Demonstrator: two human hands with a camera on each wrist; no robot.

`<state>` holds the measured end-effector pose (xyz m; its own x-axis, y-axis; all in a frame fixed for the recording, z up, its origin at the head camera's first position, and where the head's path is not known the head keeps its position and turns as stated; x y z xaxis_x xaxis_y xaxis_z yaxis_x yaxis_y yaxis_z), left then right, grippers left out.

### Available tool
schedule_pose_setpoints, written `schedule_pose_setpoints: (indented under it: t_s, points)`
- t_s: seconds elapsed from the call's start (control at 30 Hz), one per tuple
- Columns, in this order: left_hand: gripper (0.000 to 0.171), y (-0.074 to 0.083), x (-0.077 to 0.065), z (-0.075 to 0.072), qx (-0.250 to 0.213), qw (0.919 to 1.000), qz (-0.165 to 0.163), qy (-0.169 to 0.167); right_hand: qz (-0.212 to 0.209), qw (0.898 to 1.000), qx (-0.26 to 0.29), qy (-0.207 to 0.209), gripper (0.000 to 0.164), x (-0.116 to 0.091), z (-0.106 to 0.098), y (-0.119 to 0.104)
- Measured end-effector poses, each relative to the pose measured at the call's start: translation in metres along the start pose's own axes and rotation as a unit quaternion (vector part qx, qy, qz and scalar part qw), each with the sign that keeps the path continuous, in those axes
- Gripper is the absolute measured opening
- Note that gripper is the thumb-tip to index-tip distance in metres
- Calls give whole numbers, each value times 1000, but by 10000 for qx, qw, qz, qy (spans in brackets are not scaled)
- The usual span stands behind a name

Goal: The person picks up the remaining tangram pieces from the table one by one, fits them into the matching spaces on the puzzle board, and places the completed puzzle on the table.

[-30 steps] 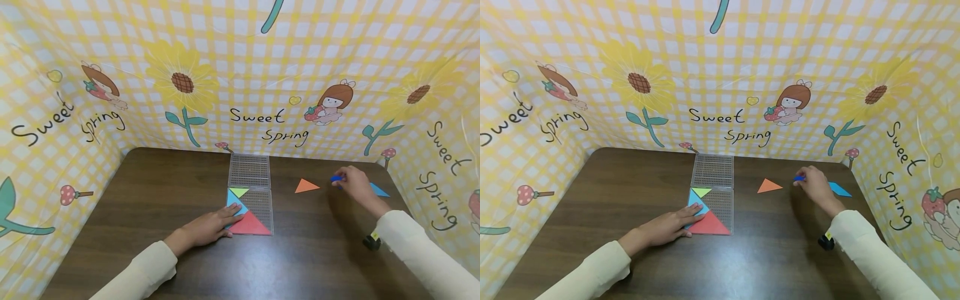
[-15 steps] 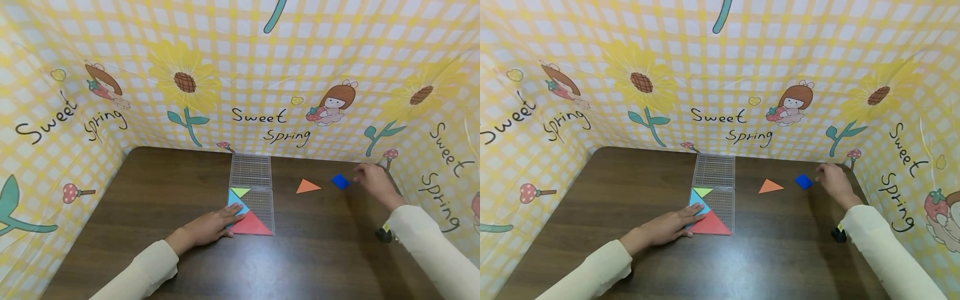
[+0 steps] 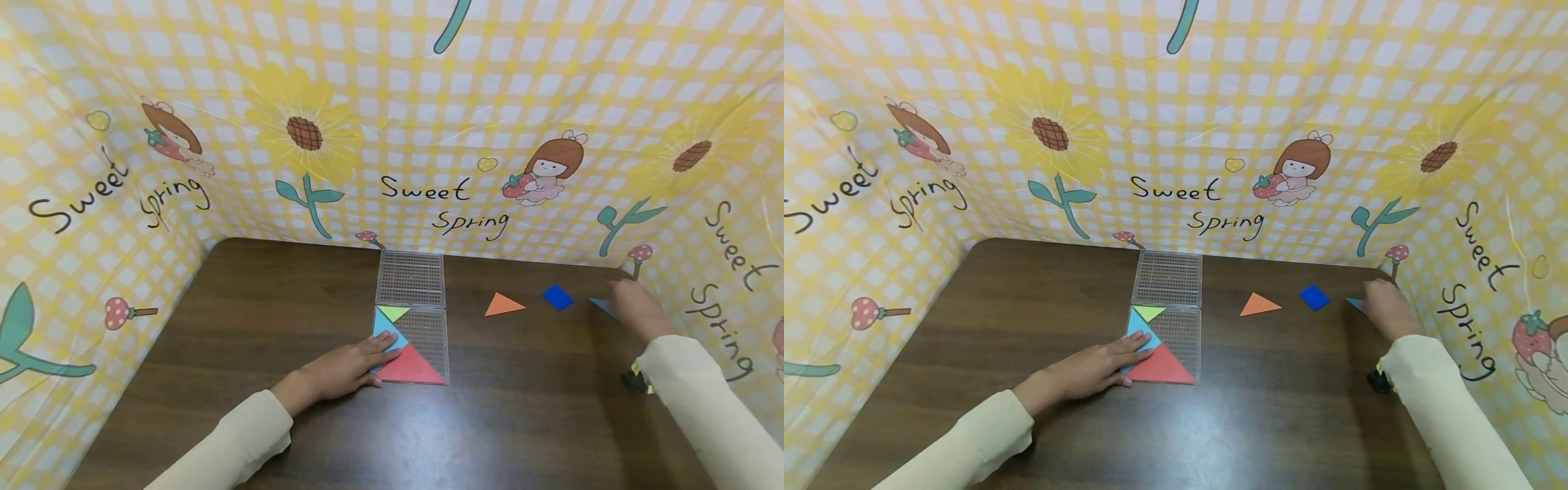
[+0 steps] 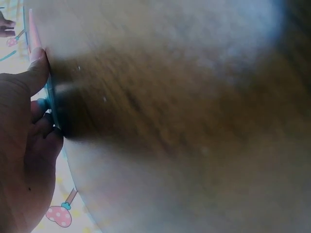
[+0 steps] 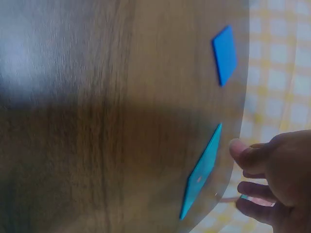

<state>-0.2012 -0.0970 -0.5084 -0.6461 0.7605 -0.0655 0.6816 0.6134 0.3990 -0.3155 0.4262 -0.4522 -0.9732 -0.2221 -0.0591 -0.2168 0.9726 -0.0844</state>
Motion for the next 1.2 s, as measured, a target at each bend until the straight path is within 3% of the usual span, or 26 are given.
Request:
schedule_pose_setpoints:
  t_s: [0.1,0.3,0.57,0.67,0.87,1.03,1.2]
  points:
    - [62,0,1,0,21,10000,-17,-13,52,9999,6,-149,20,-2,5,10]
    - [63,2,2,-2,102,9999,63,33,500,9975,438,-239,42,-6,14,21]
    - [63,0,2,0,-35,9999,-107,-64,633,9948,796,-53,45,-9,22,21]
    - [63,-1,1,0,-25,9999,-119,-67,678,9946,779,-47,42,-7,23,22]
    - [63,-1,2,-1,17,9999,-112,-79,763,9949,571,-323,18,-4,21,23]
    - [63,-1,1,-1,41,9999,-90,-74,615,9939,687,-606,28,-2,20,24]
    - [63,-2,1,0,46,9999,-69,-66,610,9926,865,-597,30,-2,16,24]
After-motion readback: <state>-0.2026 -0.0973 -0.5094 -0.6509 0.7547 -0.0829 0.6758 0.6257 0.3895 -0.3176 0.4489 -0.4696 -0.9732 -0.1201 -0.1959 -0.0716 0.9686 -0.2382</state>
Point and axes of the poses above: each hand's wrist, its own x-axis towards the middle knuckle, its own z-axis out of the palm, y = z × x, the point moved 4 cm from there along x, towards the middle knuckle, and after that the axes turned 3 degrees about -z, right-handed, at the moved point
